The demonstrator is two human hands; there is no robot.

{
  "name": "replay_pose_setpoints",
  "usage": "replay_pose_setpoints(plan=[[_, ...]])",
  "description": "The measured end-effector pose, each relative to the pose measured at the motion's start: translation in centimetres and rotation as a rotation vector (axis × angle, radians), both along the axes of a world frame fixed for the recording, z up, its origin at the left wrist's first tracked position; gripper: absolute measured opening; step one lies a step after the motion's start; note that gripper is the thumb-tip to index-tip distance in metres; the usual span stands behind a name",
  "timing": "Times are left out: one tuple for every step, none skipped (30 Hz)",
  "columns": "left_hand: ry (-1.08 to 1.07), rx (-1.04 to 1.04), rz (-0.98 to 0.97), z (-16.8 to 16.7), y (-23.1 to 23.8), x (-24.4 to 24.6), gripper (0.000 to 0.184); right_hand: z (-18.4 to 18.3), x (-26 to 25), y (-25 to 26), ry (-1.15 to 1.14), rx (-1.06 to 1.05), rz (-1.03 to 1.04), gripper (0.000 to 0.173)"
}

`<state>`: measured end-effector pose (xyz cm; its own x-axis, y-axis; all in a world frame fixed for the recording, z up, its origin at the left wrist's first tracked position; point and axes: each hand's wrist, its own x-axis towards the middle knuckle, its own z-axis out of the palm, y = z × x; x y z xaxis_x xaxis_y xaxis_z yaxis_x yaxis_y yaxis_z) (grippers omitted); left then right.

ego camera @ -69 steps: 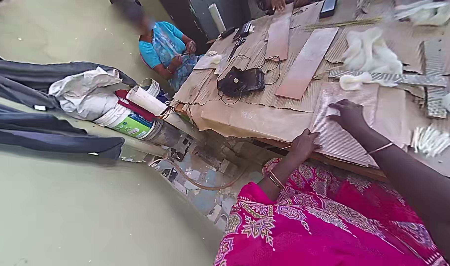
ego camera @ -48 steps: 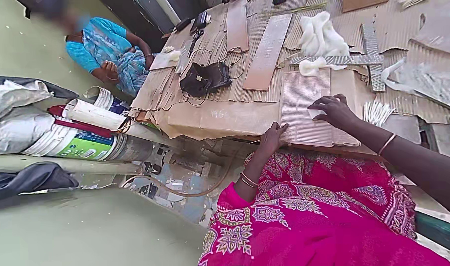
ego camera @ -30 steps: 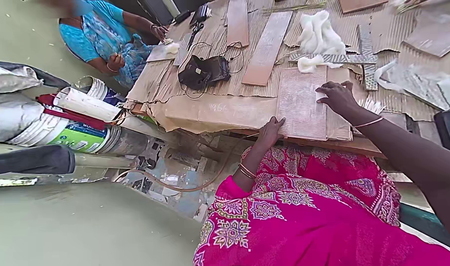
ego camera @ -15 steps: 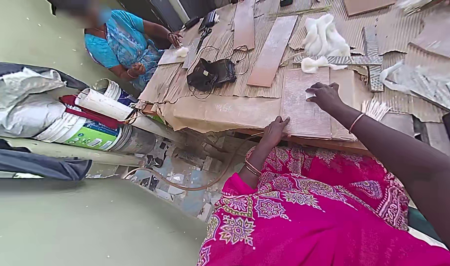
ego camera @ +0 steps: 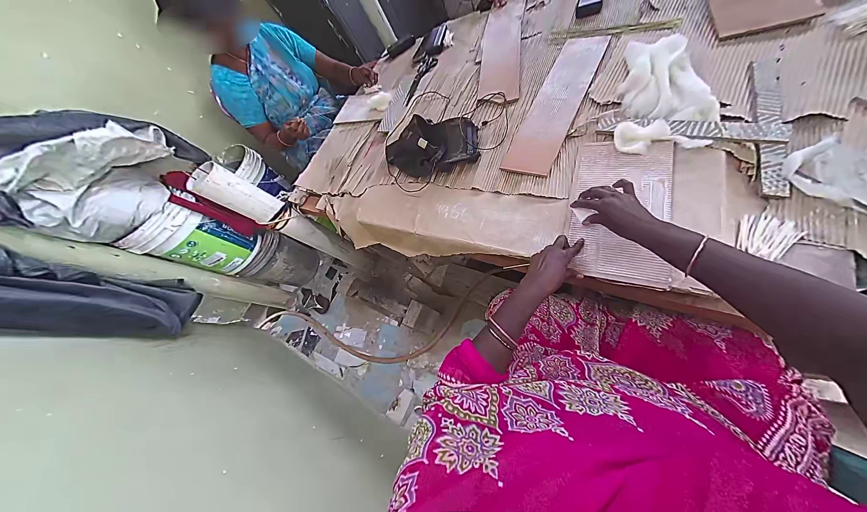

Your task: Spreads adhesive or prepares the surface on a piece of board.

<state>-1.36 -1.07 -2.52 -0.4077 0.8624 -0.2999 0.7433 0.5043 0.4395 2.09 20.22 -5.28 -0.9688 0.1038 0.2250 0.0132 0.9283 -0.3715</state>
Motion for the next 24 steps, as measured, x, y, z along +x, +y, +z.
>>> replay_pose_setpoints(plan=[[-0.004, 0.024, 0.006, 0.3, -0.3, 0.2, 0.067, 0.2, -0.1, 1.4, 0.005, -0.003, -0.06, 0.034], [-0.014, 0.035, 0.008, 0.7, -0.5, 0.5, 0.066, 0.4, -0.4, 3.2, -0.009, -0.036, -0.168, 0.034], [-0.025, 0.03, 0.006, 0.7, -0.5, 0.8, 0.066, 0.6, -0.7, 4.6, -0.034, -0.082, -0.266, 0.035], [-0.024, 0.008, -0.003, 0.4, -0.2, 0.4, 0.067, 0.8, -1.1, 4.8, -0.052, -0.113, -0.302, 0.036], [-0.021, 0.004, -0.007, -0.1, -0.1, 0.1, 0.068, 0.8, -1.3, 3.5, -0.047, -0.116, -0.262, 0.036], [-0.021, 0.02, -0.007, -0.8, 0.0, 0.0, 0.068, 0.5, -0.9, 1.4, -0.023, -0.09, -0.163, 0.034], [-0.017, 0.028, -0.006, -1.0, 0.1, -0.3, 0.067, 0.3, -0.8, -0.2, 0.012, -0.047, -0.063, 0.034], [-0.019, 0.028, -0.002, -1.0, 0.3, -0.6, 0.068, 0.1, -1.0, -0.5, 0.036, -0.011, -0.013, 0.033], [-0.021, 0.015, -0.001, -1.0, 0.4, -0.5, 0.069, 0.0, -1.1, 0.4, 0.043, 0.011, -0.019, 0.032], [-0.025, -0.006, -0.003, -0.8, 0.3, -0.4, 0.069, 0.1, -1.5, 2.0, 0.032, 0.008, -0.088, 0.031], [-0.032, -0.014, -0.005, -0.7, 0.3, -0.2, 0.069, 0.1, -2.1, 3.5, 0.015, -0.016, -0.174, 0.033], [-0.04, -0.011, -0.005, -0.7, 0.2, 0.0, 0.068, 0.1, -2.5, 4.2, -0.012, -0.03, -0.217, 0.033], [-0.04, -0.011, -0.002, -0.6, 0.2, -0.1, 0.068, 0.1, -2.9, 3.5, -0.018, -0.036, -0.198, 0.034], [-0.041, -0.014, -0.002, -0.7, 0.1, -0.2, 0.069, 0.0, -2.7, 1.9, -0.01, -0.026, -0.119, 0.034], [-0.041, -0.013, -0.002, -0.8, 0.2, -0.3, 0.069, 0.0, -2.4, 0.5, 0.001, -0.016, -0.031, 0.034], [-0.039, -0.005, 0.0, -0.8, 0.3, -0.5, 0.069, 0.0, -2.1, 0.2, 0.025, -0.003, 0.013, 0.034], [-0.036, -0.002, 0.0, -0.9, 0.3, -0.5, 0.069, -0.1, -1.7, 0.9, 0.037, 0.001, -0.012, 0.034], [-0.031, -0.012, -0.005, -0.8, 0.1, -0.4, 0.068, 0.0, -1.3, 2.3, 0.031, -0.017, -0.109, 0.033], [-0.026, -0.017, -0.008, -0.8, 0.1, -0.4, 0.068, 0.2, -1.1, 3.8, 0.02, -0.042, -0.231, 0.033], [-0.028, -0.02, -0.003, -0.8, 0.1, -0.3, 0.069, 0.3, -0.7, 4.5, -0.006, -0.064, -0.311, 0.034], [-0.03, -0.025, 0.001, -0.7, 0.0, -0.4, 0.069, 0.5, -0.3, 4.0, -0.024, -0.082, -0.316, 0.035], [-0.034, -0.021, 0.005, -0.7, -0.2, -0.3, 0.07, 0.3, 0.6, 2.4, -0.03, -0.08, -0.246, 0.035], [-0.041, 0.002, 0.018, -0.8, -0.2, -0.2, 0.07, 0.1, 1.9, 0.7, -0.025, -0.062, -0.138, 0.035], [-0.04, 0.035, 0.035, -0.9, -0.3, -0.1, 0.071, -0.3, 3.2, -0.5, -0.011, -0.036, -0.033, 0.035]])
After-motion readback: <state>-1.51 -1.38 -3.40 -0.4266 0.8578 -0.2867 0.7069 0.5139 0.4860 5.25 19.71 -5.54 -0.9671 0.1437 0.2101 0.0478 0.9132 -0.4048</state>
